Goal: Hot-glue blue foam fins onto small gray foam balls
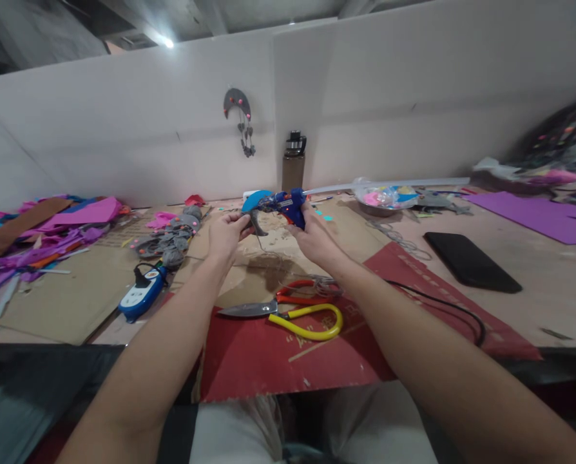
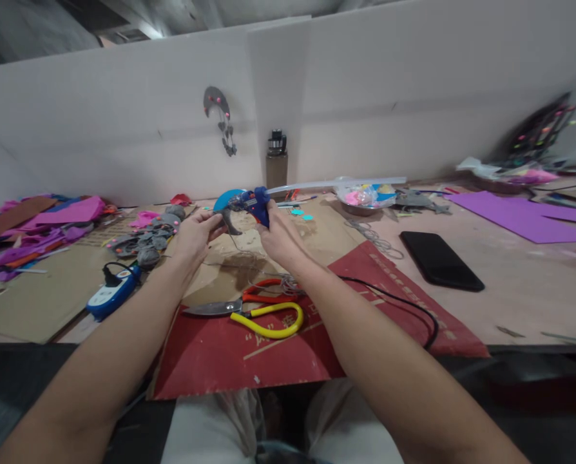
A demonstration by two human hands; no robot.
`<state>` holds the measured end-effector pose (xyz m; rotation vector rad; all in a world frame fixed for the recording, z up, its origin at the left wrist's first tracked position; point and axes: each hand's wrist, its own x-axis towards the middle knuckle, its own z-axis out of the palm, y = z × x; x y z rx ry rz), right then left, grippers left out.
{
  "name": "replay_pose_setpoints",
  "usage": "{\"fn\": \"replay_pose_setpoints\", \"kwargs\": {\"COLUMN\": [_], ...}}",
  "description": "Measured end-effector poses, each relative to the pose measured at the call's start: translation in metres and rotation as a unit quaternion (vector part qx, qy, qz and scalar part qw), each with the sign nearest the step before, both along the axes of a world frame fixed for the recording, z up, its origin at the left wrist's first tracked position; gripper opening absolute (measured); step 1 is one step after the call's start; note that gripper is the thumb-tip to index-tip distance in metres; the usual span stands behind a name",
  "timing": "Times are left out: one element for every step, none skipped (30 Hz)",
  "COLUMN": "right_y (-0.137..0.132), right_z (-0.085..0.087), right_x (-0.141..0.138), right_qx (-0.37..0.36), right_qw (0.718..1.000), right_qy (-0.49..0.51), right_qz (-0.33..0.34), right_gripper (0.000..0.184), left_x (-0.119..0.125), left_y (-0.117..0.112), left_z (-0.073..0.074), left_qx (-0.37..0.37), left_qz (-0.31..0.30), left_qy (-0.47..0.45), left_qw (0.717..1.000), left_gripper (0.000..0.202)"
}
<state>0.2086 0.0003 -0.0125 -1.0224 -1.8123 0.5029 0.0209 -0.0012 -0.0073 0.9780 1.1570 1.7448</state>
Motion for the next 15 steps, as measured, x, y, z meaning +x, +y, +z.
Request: {"fn": "replay_pose_setpoints", "kwargs": {"right_y": [-0.0003,-0.0004,-0.0002,0.0001,0.0007,0.0014,0.0022,0.0030,0.0037,0.0043,0.0047,0.0049,0.0048,0.0046,0.0042], "right_z": [0.0001,0.0001,-0.0001,-0.0004,-0.0007,-0.0011,-0.0013,-0.0015,-0.0016,-0.0015,-0.0013,-0.0011,-0.0007,-0.0003,0.0002], "right_x": [0.0004,0.0007,0.0010,0.0012,0.0014,0.0015,0.0015,0.0015,0.0015,0.0016,0.0018,0.0021,0.0026,0.0031,0.0038], "right_qx": [0.002,0.005,0.006,0.006,0.007,0.007,0.008,0.009,0.010,0.013,0.014,0.015,0.015,0.015,0.013], "right_qw": [1.000,1.000,1.000,1.000,1.000,1.000,1.000,1.000,1.000,1.000,1.000,1.000,1.000,1.000,1.000], "right_qy": [-0.001,-0.002,-0.003,-0.005,-0.005,-0.004,-0.003,-0.002,0.000,0.003,0.004,0.005,0.005,0.003,0.000], "right_qz": [-0.002,-0.004,-0.006,-0.008,-0.010,-0.011,-0.012,-0.012,-0.012,-0.013,-0.012,-0.011,-0.010,-0.011,-0.015], "right_gripper": [0.045,0.045,0.046,0.047,0.047,0.048,0.049,0.050,0.050,0.051,0.051,0.050,0.049,0.048,0.047], "left_x": [0.0002,0.0002,0.0000,-0.0002,-0.0004,-0.0006,-0.0006,-0.0005,-0.0003,0.0000,0.0003,0.0006,0.0008,0.0009,0.0009], "left_y": [-0.0005,-0.0009,-0.0010,-0.0011,-0.0011,-0.0011,-0.0013,-0.0015,-0.0018,-0.0023,-0.0027,-0.0031,-0.0034,-0.0036,-0.0038], "left_z": [0.0004,0.0006,0.0006,0.0005,0.0005,0.0005,0.0007,0.0009,0.0013,0.0018,0.0022,0.0026,0.0030,0.0033,0.0037], "left_qx": [0.003,0.007,0.010,0.013,0.016,0.019,0.020,0.020,0.021,0.019,0.017,0.016,0.015,0.016,0.016], "left_qz": [0.000,0.001,-0.001,-0.002,-0.004,-0.006,-0.007,-0.006,-0.004,-0.001,0.001,0.003,0.003,0.003,0.002], "left_qy": [-0.001,-0.001,0.001,0.004,0.007,0.009,0.011,0.011,0.010,0.008,0.006,0.005,0.004,0.004,0.005], "left_qw": [1.000,1.000,1.000,1.000,1.000,1.000,1.000,1.000,1.000,1.000,1.000,1.000,1.000,1.000,1.000], "left_gripper": [0.008,0.008,0.008,0.008,0.007,0.007,0.008,0.008,0.009,0.010,0.010,0.010,0.011,0.011,0.011]}}
